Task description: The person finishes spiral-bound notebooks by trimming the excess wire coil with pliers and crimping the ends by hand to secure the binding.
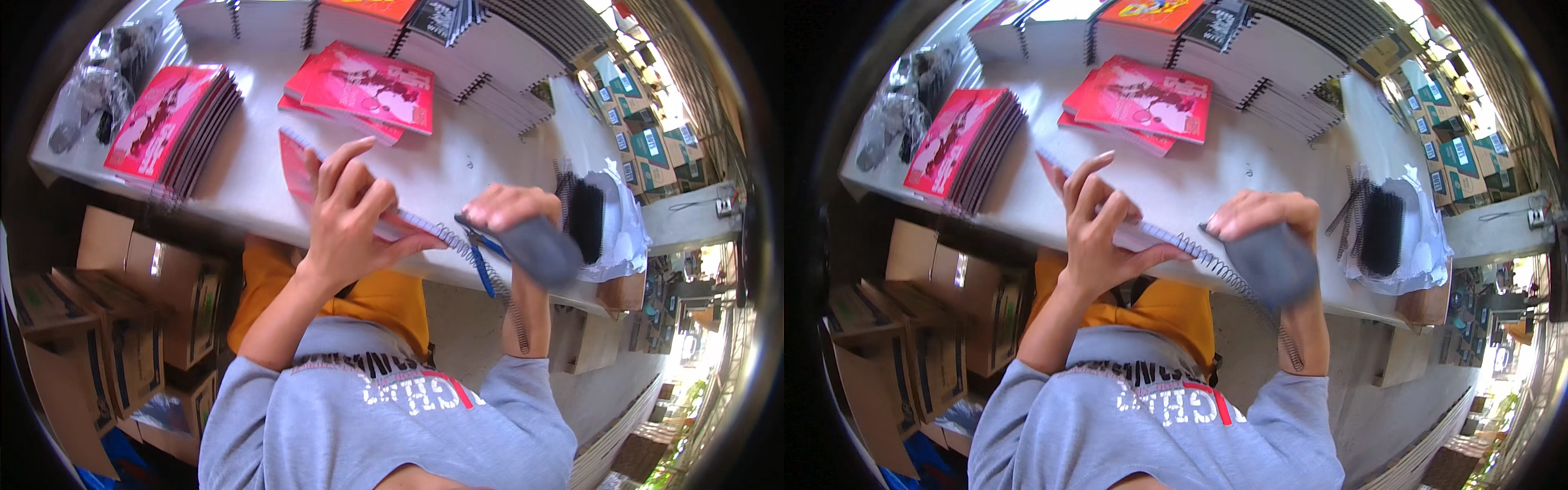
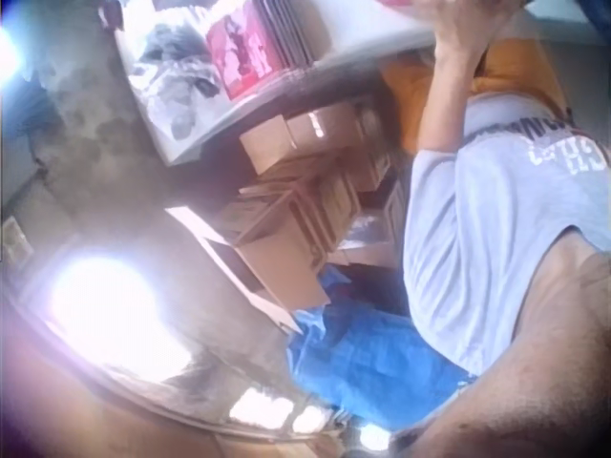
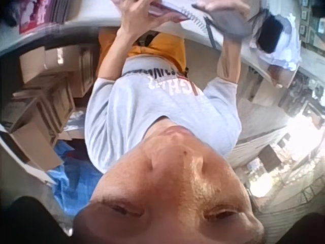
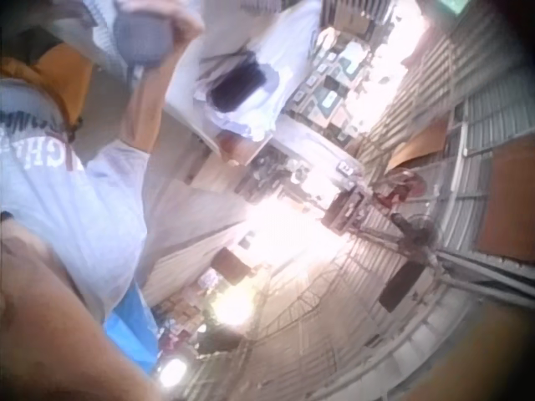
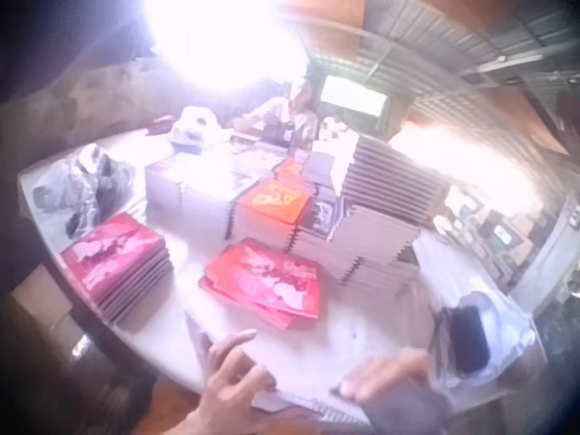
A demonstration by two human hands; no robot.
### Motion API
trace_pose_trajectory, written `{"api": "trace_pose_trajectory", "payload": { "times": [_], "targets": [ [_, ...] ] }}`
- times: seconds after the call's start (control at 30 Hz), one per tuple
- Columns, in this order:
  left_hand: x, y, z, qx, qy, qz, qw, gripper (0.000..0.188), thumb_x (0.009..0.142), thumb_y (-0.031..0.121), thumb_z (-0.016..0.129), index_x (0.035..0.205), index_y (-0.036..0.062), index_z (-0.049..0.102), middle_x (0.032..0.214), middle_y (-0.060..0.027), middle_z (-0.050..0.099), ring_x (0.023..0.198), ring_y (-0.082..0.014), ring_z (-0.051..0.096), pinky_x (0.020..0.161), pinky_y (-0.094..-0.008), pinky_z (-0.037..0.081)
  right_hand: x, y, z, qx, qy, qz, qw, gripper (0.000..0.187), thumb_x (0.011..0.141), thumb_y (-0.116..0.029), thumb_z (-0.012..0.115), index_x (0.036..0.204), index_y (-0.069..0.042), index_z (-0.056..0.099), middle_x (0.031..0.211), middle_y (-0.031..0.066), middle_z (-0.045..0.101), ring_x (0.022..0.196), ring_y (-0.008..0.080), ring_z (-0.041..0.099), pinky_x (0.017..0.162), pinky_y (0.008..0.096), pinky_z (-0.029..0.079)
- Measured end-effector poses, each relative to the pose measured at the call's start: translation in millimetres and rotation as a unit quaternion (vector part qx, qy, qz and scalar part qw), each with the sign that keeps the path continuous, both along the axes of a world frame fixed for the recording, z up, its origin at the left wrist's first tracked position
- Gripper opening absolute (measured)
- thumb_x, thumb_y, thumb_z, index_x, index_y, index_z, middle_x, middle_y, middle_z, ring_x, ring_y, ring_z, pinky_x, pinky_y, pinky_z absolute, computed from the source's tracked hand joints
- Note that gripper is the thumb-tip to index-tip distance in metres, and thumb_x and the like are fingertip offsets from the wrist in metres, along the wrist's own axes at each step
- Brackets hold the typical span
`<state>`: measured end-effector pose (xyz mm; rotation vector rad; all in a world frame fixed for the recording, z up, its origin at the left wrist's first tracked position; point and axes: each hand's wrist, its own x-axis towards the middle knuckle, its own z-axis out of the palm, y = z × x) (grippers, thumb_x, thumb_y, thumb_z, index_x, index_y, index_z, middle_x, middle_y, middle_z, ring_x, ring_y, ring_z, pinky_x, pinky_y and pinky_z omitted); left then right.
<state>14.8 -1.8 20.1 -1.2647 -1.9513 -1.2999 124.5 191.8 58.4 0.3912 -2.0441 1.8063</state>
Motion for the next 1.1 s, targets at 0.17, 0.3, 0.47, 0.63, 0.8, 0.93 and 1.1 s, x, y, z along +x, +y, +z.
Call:
{"api": "trace_pose_trajectory", "payload": {
  "times": [0.17, 0.3, 0.47, 0.63, 0.8, 0.93, 1.1],
  "targets": [
    [-5.1, -2.0, 4.9, 0.013, -0.009, -0.001, 1.000, 0.063, 0.052, 0.056, 0.077, 0.088, 0.0094, 0.054, 0.092, -0.0097, 0.053, 0.105, -0.0288, 0.047, 0.105, -0.0493, 0.016, -13.1, -6.5, 10.6, 0.114, -0.122, -0.133, 0.977, 0.027, 0.063, 0.014, 0.061, 0.083, -0.002, 0.070, 0.081, 0.0119, 0.068, 0.077, 0.0218, 0.066, 0.072, 0.0298, 0.052],
    [-6.4, -4.0, -0.1, 0.038, -0.039, -0.024, 0.998, 0.071, 0.052, 0.056, 0.076, 0.098, 0.0077, 0.053, 0.093, -0.0068, 0.054, 0.105, -0.0266, 0.048, 0.105, -0.0494, 0.018, -24.0, -25.3, 23.9, 0.230, -0.102, -0.077, 0.965, 0.013, 0.068, 0.003, 0.060, 0.078, 0.002, 0.068, 0.078, 0.0158, 0.067, 0.073, 0.0237, 0.065, 0.071, 0.0337, 0.050],
    [-4.4, -5.6, -3.5, 0.068, -0.064, -0.026, 0.995, 0.077, 0.050, 0.053, 0.079, 0.105, 0.0076, 0.052, 0.091, -0.0057, 0.054, 0.105, -0.0241, 0.048, 0.107, -0.0506, 0.013, -30.5, -32.0, 20.0, 0.137, -0.044, -0.038, 0.989, 0.022, 0.069, 0.012, 0.056, 0.085, 0.002, 0.068, 0.079, 0.0123, 0.068, 0.073, 0.0192, 0.064, 0.071, 0.0278, 0.050],
    [-31.7, -14.7, 9.1, 0.006, 0.013, 0.127, 0.992, 0.062, 0.043, 0.054, 0.082, 0.081, 0.0128, 0.055, 0.089, -0.0052, 0.048, 0.105, -0.0281, 0.043, 0.104, -0.0549, 0.014, -37.6, -17.1, 3.6, 0.101, -0.129, -0.211, 0.964, 0.017, 0.073, 0.011, 0.055, 0.084, 0.004, 0.067, 0.079, 0.0108, 0.067, 0.071, 0.0180, 0.064, 0.070, 0.0248, 0.050],
    [-51.0, -24.1, -1.8, 0.048, -0.004, 0.074, 0.996, 0.064, 0.040, 0.056, 0.082, 0.066, 0.0084, 0.047, 0.085, -0.0076, 0.039, 0.081, -0.0259, 0.035, 0.069, -0.0379, 0.036, -40.4, -33.5, 2.6, 0.012, -0.084, -0.078, 0.993, 0.014, 0.074, 0.003, 0.054, 0.080, 0.006, 0.066, 0.079, 0.0164, 0.067, 0.072, 0.0210, 0.064, 0.070, 0.0285, 0.051],
    [-46.7, -23.1, -1.1, 0.050, -0.027, 0.062, 0.996, 0.068, 0.034, 0.051, 0.087, 0.066, 0.0068, 0.047, 0.093, -0.0121, 0.038, 0.086, -0.0267, 0.039, 0.069, -0.0378, 0.038, -43.0, -28.6, -3.1, -0.055, 0.063, 0.062, 0.995, 0.020, 0.074, 0.009, 0.050, 0.084, 0.005, 0.067, 0.081, 0.0122, 0.068, 0.074, 0.0154, 0.063, 0.070, 0.0251, 0.050],
    [-44.1, -20.0, -9.7, 0.092, -0.037, 0.037, 0.994, 0.068, 0.035, 0.051, 0.087, 0.068, 0.0072, 0.046, 0.095, -0.0131, 0.033, 0.086, -0.0256, 0.035, 0.070, -0.0370, 0.035, -43.9, -31.7, -6.0, 0.085, -0.170, -0.186, 0.964, 0.020, 0.073, 0.011, 0.055, 0.084, 0.001, 0.069, 0.079, 0.0100, 0.068, 0.069, 0.0168, 0.062, 0.068, 0.0243, 0.048]
  ]
}}
